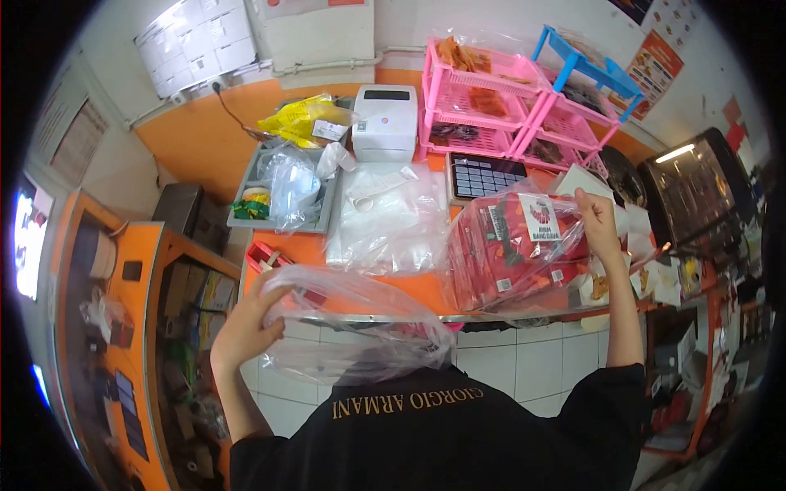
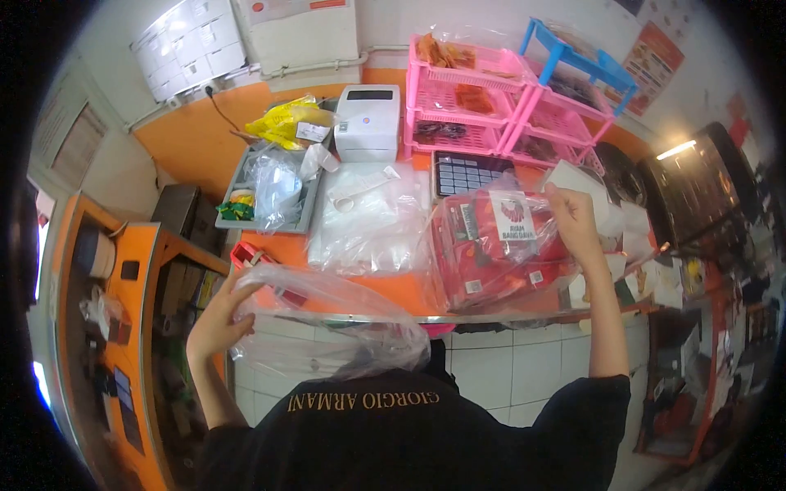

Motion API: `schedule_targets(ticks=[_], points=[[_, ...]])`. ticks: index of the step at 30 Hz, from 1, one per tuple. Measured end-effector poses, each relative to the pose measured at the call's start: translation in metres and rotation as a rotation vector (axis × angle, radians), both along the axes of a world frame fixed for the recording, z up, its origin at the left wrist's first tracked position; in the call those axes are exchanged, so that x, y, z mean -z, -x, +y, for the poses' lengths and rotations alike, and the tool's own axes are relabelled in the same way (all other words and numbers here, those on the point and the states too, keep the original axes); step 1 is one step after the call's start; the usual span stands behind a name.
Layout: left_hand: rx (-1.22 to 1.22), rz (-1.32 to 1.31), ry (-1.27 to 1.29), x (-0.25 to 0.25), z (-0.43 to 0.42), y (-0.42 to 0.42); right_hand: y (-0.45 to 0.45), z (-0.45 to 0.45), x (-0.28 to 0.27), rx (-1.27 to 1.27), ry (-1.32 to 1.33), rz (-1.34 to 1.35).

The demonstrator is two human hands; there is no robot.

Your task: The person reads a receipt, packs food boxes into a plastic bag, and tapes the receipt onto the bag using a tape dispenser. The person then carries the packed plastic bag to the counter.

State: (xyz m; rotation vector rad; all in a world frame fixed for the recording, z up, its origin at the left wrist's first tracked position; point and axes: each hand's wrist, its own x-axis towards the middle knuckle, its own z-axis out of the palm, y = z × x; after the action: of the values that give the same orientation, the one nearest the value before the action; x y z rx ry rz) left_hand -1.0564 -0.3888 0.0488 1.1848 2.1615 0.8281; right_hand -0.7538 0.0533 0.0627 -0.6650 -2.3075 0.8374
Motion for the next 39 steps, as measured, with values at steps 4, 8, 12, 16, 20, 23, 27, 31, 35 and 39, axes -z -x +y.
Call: schedule_targets(ticks=[4,8,12,16,20,23,27,31,35,39], points=[[-0.165,0.074,-0.043,-0.011,0.01,-0.036,0.02,-0.012,-0.024,-0.055,-0.07,0.074],[-0.313,0.099,0.017,-0.033,0.023,-0.089,0.014,-0.01,-0.036,-0.076,0.054,0.182],[-0.335,0.179,-0.003,-0.041,0.024,-0.119,-0.02,0.005,-0.05,0.118,0.291,0.392],[-0.32,0.254,-0.008,-0.047,0.035,-0.131,-0.079,0.045,-0.078,0.233,0.16,0.577],[-0.18,0.238,-0.033,-0.041,0.07,-0.12,-0.111,0.043,-0.141,0.29,-0.101,0.714],[-0.029,0.251,-0.181,-0.016,0.114,-0.093,-0.127,0.035,-0.176,0.27,-0.244,0.7],[0.076,0.063,-0.191,-0.013,0.181,-0.082,-0.133,0.019,-0.21,0.26,-0.372,0.65],[0.205,-0.001,-0.098,0.015,0.239,-0.089,-0.134,0.007,-0.229,0.287,-0.421,0.591],[0.275,0.016,-0.309,0.126,0.3,-0.114,-0.144,0.021,-0.242,0.352,-0.398,0.564],[0.282,-0.082,-0.219,0.168,0.3,-0.156,-0.151,0.037,-0.231,0.44,-0.301,0.575]])
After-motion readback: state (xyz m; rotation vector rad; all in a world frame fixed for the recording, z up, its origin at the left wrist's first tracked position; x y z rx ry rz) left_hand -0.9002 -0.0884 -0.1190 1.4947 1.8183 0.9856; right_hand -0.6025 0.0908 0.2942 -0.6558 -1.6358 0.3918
